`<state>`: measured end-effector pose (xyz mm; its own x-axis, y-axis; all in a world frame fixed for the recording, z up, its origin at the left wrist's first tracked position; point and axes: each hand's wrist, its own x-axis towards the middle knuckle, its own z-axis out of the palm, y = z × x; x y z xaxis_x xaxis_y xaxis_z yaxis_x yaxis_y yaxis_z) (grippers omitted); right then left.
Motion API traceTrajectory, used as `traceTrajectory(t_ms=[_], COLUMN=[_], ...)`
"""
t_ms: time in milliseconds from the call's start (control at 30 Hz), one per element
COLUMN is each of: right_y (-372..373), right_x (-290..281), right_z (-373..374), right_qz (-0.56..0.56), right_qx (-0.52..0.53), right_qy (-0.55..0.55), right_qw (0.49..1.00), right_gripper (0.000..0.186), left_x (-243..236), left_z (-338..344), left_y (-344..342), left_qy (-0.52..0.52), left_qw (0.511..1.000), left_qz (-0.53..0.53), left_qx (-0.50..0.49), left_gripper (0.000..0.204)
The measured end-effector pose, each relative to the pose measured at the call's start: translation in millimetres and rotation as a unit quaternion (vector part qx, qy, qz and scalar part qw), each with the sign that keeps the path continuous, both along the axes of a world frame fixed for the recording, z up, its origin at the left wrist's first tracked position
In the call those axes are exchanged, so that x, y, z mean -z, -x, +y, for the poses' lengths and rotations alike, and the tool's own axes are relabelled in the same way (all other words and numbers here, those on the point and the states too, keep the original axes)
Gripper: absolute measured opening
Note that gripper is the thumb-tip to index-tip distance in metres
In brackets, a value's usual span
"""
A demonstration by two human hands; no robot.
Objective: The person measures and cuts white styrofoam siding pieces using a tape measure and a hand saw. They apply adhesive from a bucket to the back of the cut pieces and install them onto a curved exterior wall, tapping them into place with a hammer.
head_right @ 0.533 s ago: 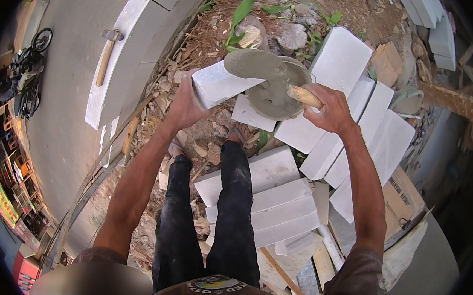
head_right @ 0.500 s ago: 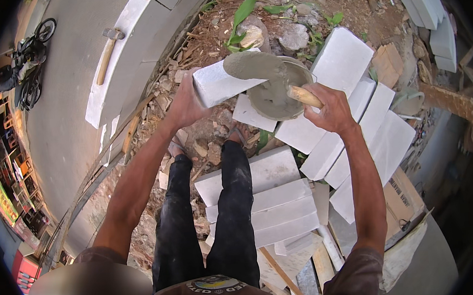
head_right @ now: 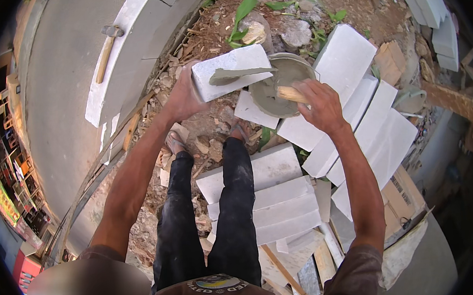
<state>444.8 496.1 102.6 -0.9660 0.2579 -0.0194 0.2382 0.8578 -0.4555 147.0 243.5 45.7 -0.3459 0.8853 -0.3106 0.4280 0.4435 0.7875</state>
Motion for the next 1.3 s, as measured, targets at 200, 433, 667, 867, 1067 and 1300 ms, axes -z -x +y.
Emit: traceTrajectory(t_ms=[200,433,667,867,1067,1300], right_y=[-25.7,-43.8,-27.9,-2.4,-11.5,-64.7], right_x=[24.8,54.4,86.4,123.3,143.2,98.4], right_z=[-20.1,-70.0,-132.1,-179.8,-204.0,-229.4], right_qz=[-0.015,-0.017,0.022,0.009,0.021,-0.064], right_qx=[0.106,0.225,0.311,0.415,0.455,0.472], right_qy=[-0.016,-0.058,-0.026,0.051,0.048,0.120], right_qw=[0.994,0.972,0.950,0.909,0.889,0.871], right_gripper=[0.053,0.058,0.052,0.048,0.053,0.062], left_x=[-0.2,-0.6,5.6,6.6,9.0,5.7], left_z=[1.3,2.2,-1.0,-1.3,0.1,-1.1], left_y=[0.5,0.6,1.1,0.5,-0.6,-4.4], left_qy=[0.009,0.004,-0.002,-0.014,-0.028,-0.008], left_qw=[1.000,1.000,1.000,1.000,1.000,1.000], left_qz=[-0.006,-0.017,-0.013,-0.004,0.001,0.000], left_qx=[-0.001,-0.004,-0.005,-0.002,0.000,-0.015], left_gripper=[0.112,0.111,0.110,0.109,0.111,0.117])
